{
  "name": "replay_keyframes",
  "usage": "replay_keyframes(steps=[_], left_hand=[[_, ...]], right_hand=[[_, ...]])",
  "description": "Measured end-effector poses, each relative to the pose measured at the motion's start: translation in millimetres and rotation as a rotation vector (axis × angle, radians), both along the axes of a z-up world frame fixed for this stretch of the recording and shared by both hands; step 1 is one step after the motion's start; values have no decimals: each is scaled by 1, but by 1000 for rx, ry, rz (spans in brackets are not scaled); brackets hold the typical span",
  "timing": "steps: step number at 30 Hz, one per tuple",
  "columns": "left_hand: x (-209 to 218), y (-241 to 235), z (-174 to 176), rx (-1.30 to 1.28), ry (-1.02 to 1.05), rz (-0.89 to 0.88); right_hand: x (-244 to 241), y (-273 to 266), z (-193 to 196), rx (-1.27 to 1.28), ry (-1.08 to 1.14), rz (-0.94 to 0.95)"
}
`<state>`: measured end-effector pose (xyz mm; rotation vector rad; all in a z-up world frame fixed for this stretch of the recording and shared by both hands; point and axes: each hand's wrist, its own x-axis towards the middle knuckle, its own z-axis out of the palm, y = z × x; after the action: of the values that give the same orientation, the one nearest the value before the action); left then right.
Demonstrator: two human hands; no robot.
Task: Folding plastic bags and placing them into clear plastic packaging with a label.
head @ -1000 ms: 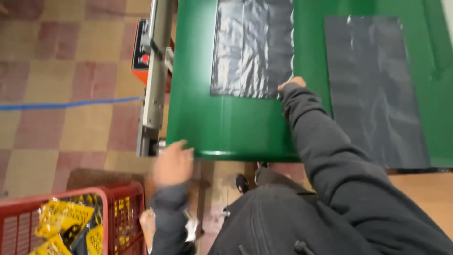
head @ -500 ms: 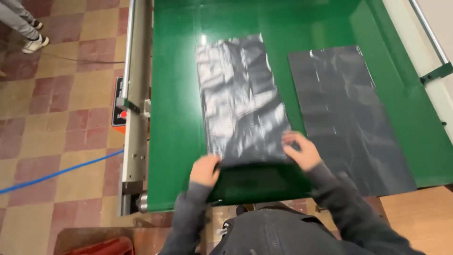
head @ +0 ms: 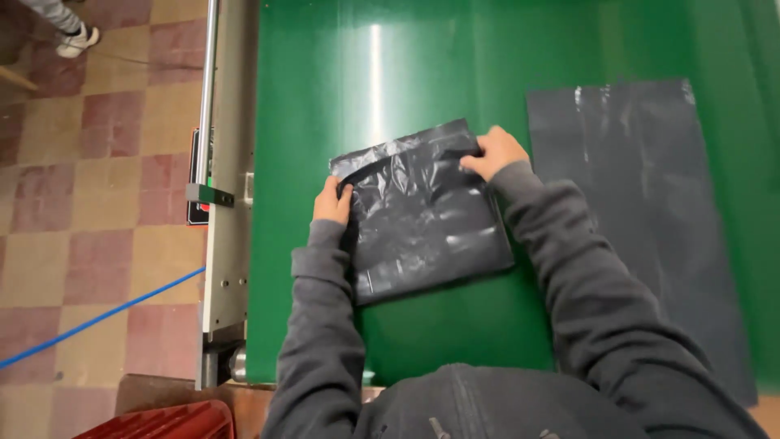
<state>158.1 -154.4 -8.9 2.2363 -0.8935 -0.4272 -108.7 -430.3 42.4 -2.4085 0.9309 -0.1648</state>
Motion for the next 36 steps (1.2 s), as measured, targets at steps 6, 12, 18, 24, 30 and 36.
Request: replay_keyframes(steps=[6,12,18,24,30,36], left_hand=[[32,-51,-15,330,47,186],[29,-59,-28,323,-17,307],[-30,-56,26,47,-423,342],[-81,-15,-42,-385,1069,2],[-62,56,-85,-746,1632,327],[-94,92,-63,-816,1015,246]], right_hand=[[77,-51,-69,-129,153,-94],[121,-68,-77,-340,95,178],[137,-66,-54,-186,405,358],[50,13,-5,-441,-358,436],[-61,80,-56,-636,-680,452],[-86,87,-57,-535,-471,390]])
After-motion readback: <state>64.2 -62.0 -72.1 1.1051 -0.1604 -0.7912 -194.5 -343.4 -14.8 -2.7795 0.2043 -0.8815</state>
